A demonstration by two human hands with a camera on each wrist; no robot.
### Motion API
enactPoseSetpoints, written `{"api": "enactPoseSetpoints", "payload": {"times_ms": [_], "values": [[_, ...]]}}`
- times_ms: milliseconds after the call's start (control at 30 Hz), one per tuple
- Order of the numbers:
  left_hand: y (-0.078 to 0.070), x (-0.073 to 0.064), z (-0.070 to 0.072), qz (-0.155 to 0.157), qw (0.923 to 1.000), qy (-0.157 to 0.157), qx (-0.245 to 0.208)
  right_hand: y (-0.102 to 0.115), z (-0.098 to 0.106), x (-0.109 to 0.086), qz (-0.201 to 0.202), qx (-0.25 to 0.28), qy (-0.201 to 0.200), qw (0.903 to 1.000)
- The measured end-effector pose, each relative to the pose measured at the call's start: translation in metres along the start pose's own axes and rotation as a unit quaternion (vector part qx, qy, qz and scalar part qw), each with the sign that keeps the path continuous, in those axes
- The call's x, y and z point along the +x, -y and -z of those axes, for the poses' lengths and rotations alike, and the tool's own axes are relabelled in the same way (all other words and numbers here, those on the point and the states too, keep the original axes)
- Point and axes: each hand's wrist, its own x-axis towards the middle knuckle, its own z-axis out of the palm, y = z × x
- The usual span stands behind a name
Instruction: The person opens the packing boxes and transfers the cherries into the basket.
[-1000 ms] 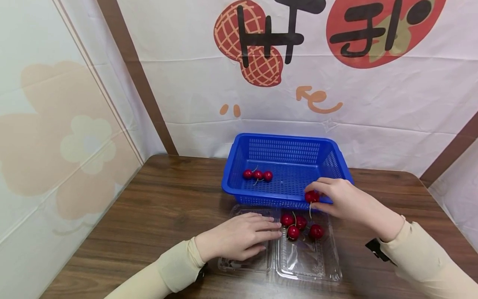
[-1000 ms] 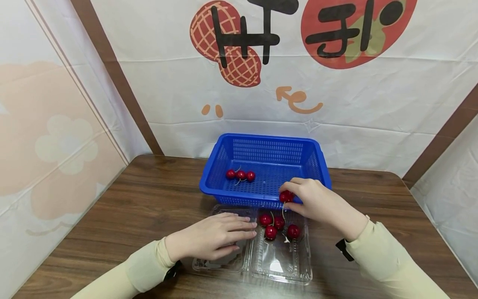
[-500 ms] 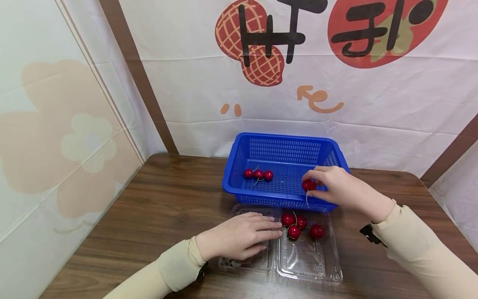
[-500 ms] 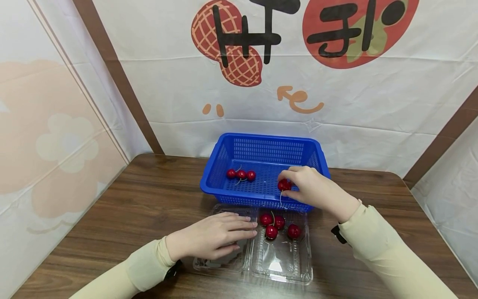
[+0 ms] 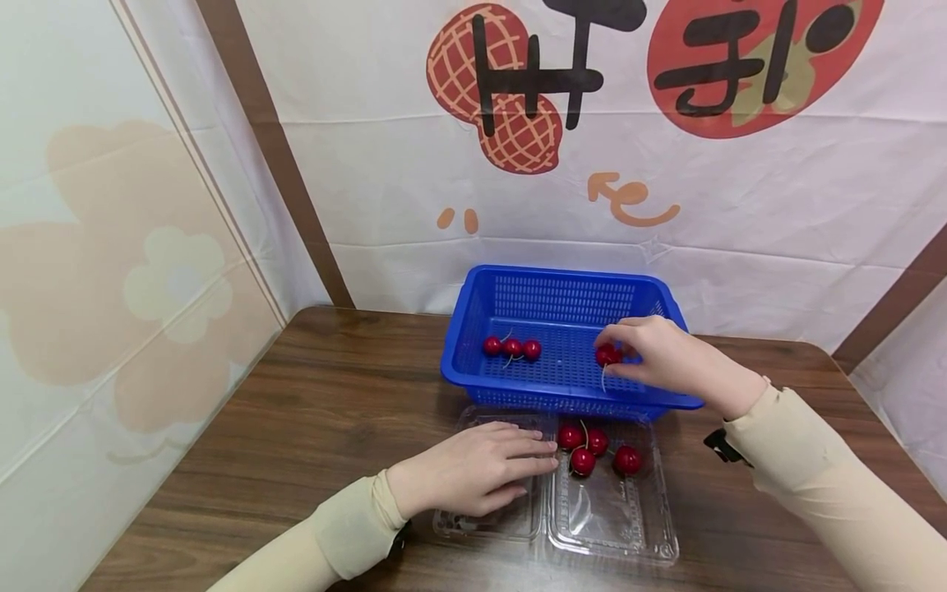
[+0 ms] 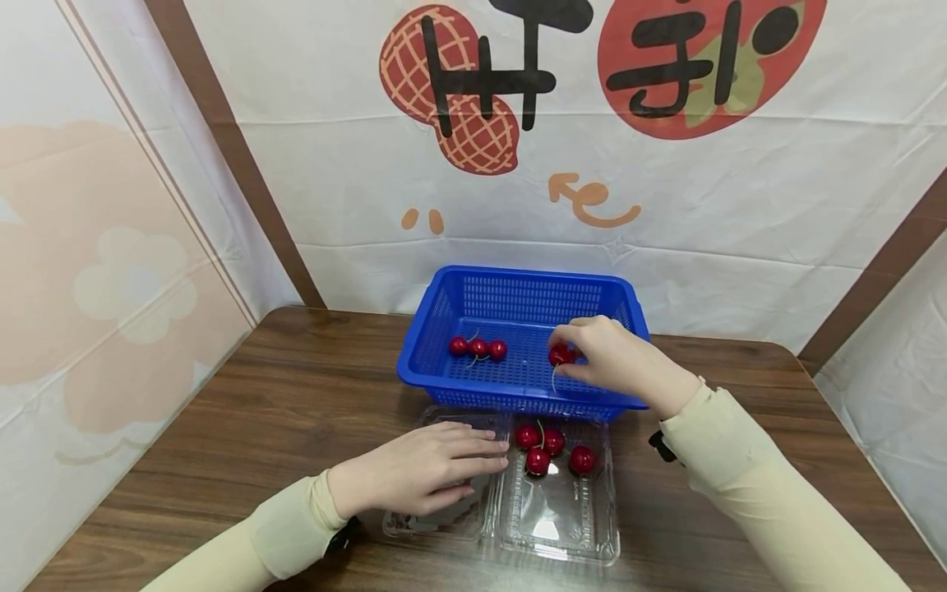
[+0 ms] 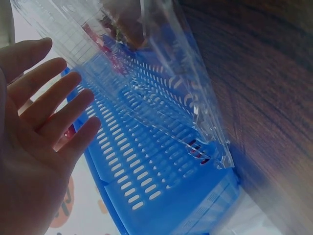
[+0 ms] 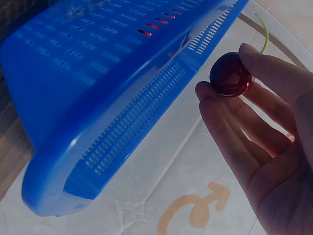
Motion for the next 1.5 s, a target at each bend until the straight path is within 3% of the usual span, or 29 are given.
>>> {"api": "enactPoseSetpoints", "payload": {"times_ms": [433, 1167, 1500], "values": [[-0.001, -0.001, -0.001, 0.005, 0.9999, 0.008, -0.004, -0.009, 0.000, 0.014, -0.006, 0.018, 0.011, 0.9998], [0.000, -0.001, -0.003, -0.002, 1.0000, -0.007, 0.005, -0.023, -0.006, 0.037, -0.063, 0.034, 0.061, 0.9956], [0.000, 0.000, -0.003, -0.002, 0.9999, -0.010, 0.005, -0.025, -0.007, 0.046, -0.055, 0.034, 0.072, 0.9953]]}}
